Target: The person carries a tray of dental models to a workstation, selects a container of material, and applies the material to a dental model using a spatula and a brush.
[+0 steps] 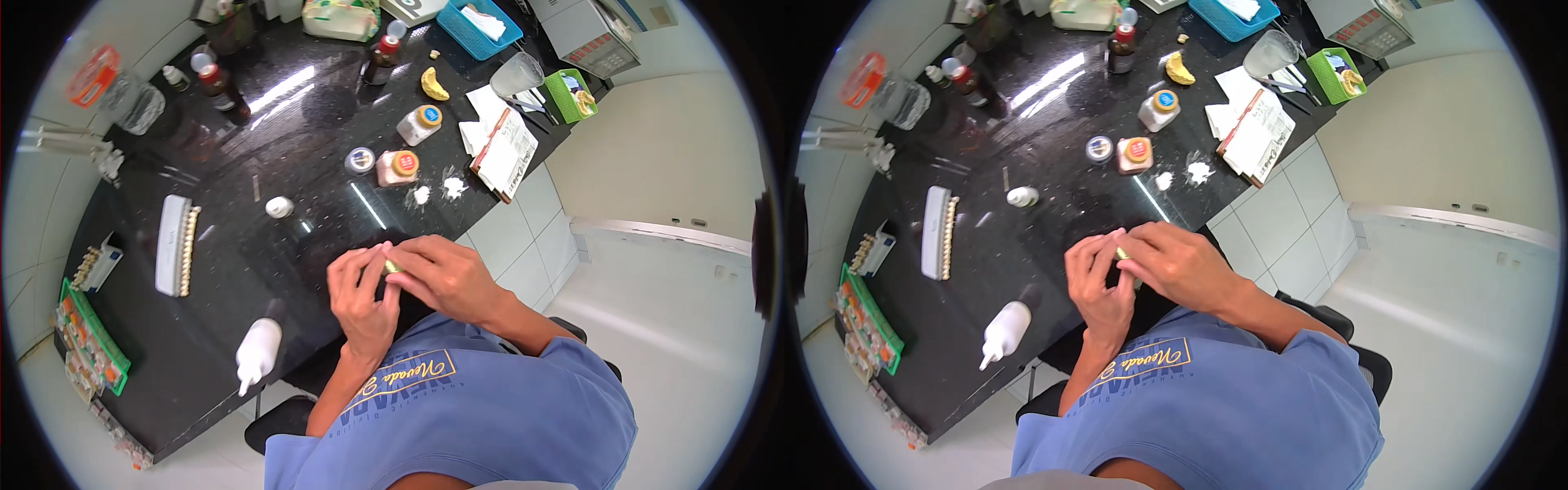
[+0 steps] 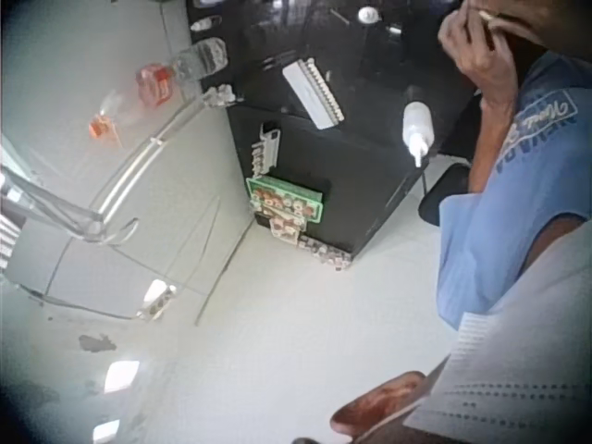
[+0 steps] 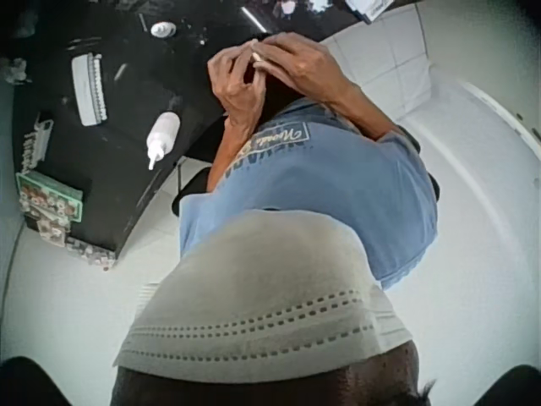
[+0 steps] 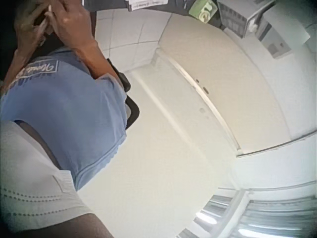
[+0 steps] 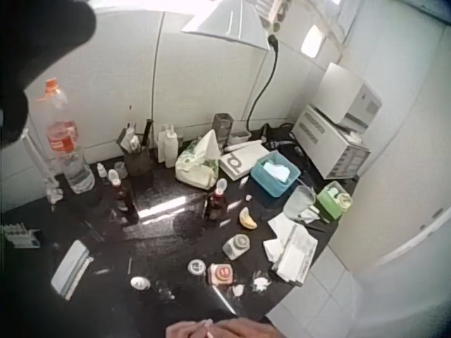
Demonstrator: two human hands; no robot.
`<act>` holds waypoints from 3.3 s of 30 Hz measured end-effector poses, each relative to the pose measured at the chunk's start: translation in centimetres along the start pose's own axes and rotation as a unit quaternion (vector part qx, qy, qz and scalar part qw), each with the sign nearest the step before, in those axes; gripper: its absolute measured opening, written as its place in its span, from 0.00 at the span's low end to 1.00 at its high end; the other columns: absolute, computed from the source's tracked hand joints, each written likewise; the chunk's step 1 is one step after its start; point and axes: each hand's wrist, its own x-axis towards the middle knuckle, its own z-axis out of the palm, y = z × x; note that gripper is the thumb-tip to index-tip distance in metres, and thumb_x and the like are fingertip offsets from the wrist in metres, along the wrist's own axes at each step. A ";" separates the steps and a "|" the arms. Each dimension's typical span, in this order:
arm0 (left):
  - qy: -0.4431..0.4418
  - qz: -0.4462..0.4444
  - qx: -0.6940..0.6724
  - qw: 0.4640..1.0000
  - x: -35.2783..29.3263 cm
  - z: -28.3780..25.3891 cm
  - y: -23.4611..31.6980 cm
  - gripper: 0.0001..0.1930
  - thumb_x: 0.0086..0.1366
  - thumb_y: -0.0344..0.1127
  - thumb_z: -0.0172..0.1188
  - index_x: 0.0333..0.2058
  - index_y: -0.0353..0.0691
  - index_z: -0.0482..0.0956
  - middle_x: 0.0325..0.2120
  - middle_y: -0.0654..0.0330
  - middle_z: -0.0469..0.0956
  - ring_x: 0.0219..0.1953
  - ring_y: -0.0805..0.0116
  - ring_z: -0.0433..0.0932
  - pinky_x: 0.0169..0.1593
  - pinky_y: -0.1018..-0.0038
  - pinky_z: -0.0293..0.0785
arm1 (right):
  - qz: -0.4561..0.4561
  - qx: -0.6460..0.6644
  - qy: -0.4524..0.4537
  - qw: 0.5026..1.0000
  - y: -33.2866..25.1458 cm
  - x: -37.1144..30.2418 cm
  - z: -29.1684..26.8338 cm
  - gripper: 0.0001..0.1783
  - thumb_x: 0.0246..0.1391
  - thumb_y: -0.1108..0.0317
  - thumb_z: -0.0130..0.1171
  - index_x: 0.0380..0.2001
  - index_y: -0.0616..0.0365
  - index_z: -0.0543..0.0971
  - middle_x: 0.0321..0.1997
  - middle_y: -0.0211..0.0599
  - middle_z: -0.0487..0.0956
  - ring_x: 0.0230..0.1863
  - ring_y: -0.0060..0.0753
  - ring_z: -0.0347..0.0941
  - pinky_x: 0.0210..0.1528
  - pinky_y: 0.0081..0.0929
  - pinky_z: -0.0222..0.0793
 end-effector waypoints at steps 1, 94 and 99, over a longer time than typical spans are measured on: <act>0.009 -0.007 0.009 1.000 -0.2 1.0 -0.4 0.20 0.52 0.21 0.68 0.46 0.37 0.87 0.42 0.57 0.83 0.48 0.54 0.78 0.52 0.61 0.76 | -0.025 -0.009 0.002 1.000 1.3 -0.2 0.6 0.20 0.56 0.65 0.70 0.49 0.60 0.81 0.45 0.35 0.81 0.43 0.35 0.80 0.43 0.30 0.80; 0.106 -0.034 0.128 0.986 -2.9 6.7 -0.2 0.45 0.52 0.30 0.78 0.70 0.49 0.71 0.43 0.61 0.81 0.42 0.64 0.75 0.55 0.66 0.72 | -0.060 -0.287 0.050 0.955 38.1 0.5 -15.2 0.05 0.59 0.67 0.65 0.34 0.56 0.84 0.41 0.35 0.80 0.49 0.43 0.77 0.48 0.43 0.76; 0.108 -0.053 0.124 0.985 -3.1 6.6 -0.3 0.45 0.52 0.30 0.79 0.70 0.49 0.72 0.45 0.61 0.82 0.42 0.65 0.75 0.56 0.67 0.73 | -0.073 -0.266 0.030 0.961 37.8 0.7 -15.5 0.06 0.57 0.66 0.66 0.34 0.58 0.83 0.42 0.38 0.79 0.50 0.46 0.76 0.52 0.44 0.73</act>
